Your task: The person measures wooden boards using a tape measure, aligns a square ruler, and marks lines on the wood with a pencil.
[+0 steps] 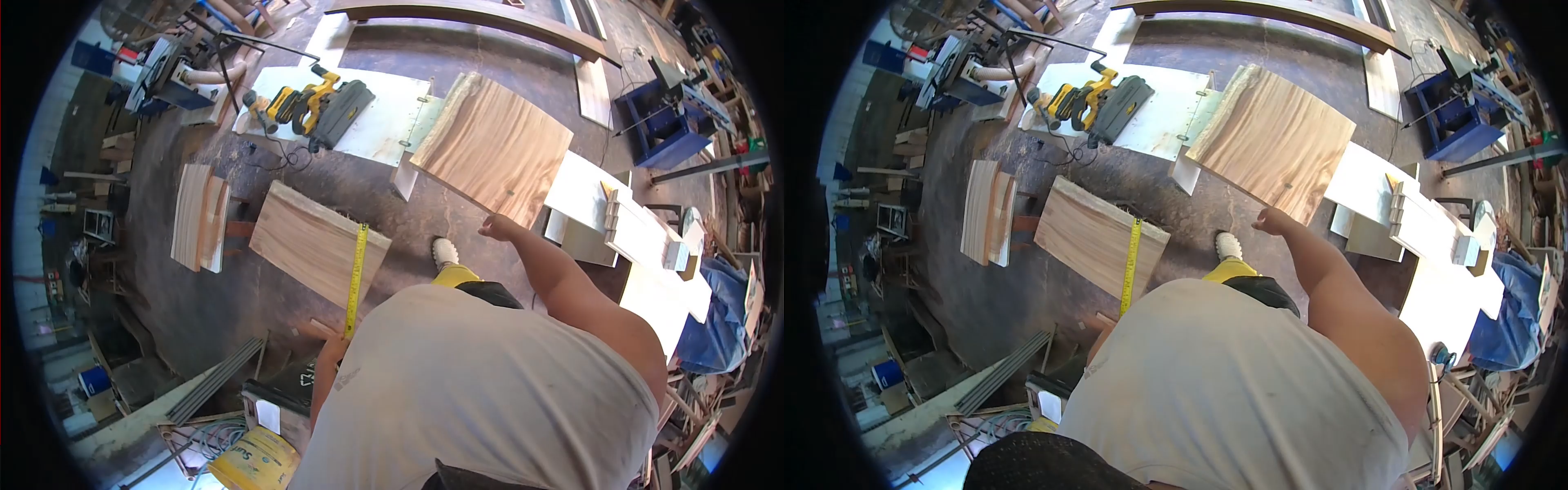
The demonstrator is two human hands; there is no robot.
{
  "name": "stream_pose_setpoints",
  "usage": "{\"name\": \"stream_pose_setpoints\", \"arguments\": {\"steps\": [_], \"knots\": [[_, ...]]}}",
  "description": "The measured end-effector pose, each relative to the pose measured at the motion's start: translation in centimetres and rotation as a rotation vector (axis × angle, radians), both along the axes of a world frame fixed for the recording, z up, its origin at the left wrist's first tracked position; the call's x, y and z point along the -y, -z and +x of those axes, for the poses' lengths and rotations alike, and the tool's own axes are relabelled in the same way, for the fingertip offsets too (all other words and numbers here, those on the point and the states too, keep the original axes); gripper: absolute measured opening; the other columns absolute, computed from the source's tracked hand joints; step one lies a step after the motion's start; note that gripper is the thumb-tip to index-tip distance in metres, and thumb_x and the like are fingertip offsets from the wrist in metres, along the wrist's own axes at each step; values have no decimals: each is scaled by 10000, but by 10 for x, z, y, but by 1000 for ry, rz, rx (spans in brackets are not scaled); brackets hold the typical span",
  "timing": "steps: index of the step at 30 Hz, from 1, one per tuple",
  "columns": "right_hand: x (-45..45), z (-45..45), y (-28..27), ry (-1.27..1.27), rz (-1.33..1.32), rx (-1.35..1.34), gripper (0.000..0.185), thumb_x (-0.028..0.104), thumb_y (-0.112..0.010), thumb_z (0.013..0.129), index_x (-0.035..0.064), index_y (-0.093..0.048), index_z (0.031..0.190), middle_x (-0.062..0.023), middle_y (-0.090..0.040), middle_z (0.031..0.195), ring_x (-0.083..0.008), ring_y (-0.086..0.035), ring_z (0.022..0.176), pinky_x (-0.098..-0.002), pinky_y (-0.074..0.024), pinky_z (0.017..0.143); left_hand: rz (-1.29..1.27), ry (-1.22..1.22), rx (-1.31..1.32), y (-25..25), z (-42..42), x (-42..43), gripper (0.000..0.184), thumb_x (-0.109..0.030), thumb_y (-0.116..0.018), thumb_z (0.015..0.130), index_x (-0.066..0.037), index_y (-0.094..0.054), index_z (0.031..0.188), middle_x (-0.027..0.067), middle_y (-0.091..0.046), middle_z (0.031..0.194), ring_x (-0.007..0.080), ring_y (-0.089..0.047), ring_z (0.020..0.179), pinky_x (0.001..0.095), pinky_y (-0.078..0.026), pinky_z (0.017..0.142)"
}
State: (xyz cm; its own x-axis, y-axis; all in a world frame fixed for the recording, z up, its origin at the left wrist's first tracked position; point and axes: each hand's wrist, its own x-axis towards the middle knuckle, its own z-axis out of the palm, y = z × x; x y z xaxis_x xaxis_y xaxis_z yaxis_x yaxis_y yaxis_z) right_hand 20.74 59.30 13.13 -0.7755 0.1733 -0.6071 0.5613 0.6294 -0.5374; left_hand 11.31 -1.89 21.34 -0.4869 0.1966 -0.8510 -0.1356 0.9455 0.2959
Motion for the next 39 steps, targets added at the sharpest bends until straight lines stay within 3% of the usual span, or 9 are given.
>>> {"name": "stream_pose_setpoints", "arguments": {"steps": [8,11,15,17,21,29,34,37,39], "knots": [[-40,21,26,-3,16,-9,476,447,-654,798,14,-673,994,-196,-655,994,-345,-622,933,-412,-483,830,-39,146,-3,-24,-26,-62,331,-263,-517,892,28,-637,995,173,-669,816,254,-643,770,387,-481,703],[-43,42,55,20,101,-58,498,477,-617,801,0,-692,922,-204,-664,946,-358,-618,922,-433,-474,840,-26,298,17,-19,-52,-102,330,-263,-517,892,26,-638,995,172,-669,815,252,-643,769,386,-481,702],[-44,61,51,7,123,148,514,511,-582,819,16,-709,874,-198,-666,934,-366,-625,893,-447,-484,821,15,568,86,0,-74,-176,328,-263,-517,892,23,-639,996,170,-669,813,250,-643,768,385,-481,701],[-43,72,89,100,78,178,463,475,-601,806,34,-698,907,-199,-652,966,-363,-605,941,-457,-471,829,30,667,107,3,-78,-206,327,-263,-517,892,22,-639,996,169,-669,813,248,-643,768,384,-481,701],[-41,106,49,281,76,101,460,476,-606,805,37,-700,904,-198,-650,978,-361,-602,956,-459,-471,830,47,784,104,11,-95,-243,324,-262,-517,892,19,-640,996,167,-670,811,246,-643,767,383,-481,700],[-35,157,63,396,95,200,443,462,-598,817,43,-701,914,-185,-656,971,-368,-607,935,-456,-478,816,81,938,82,17,-120,-297,320,-262,-518,892,14,-642,997,163,-670,809,241,-643,765,380,-482,698],[-29,169,75,394,133,174,408,443,-589,828,62,-705,912,-187,-659,949,-375,-613,908,-462,-482,800,96,926,39,15,-135,-298,318,-261,-518,892,11,-643,998,161,-670,807,238,-643,764,379,-482,697],[-31,168,64,284,165,152,372,423,-594,827,79,-710,910,-167,-669,933,-373,-623,880,-459,-490,783,75,758,-31,-1,-140,-244,316,-261,-518,892,9,-644,998,159,-671,806,236,-643,763,378,-482,696],[-30,163,43,440,103,141,296,354,-633,817,92,-711,930,-152,-679,934,-339,-639,895,-436,-501,789,43,602,-87,-17,-135,-188,315,-261,-518,892,7,-644,998,158,-671,805,235,-643,762,377,-482,696]]}}
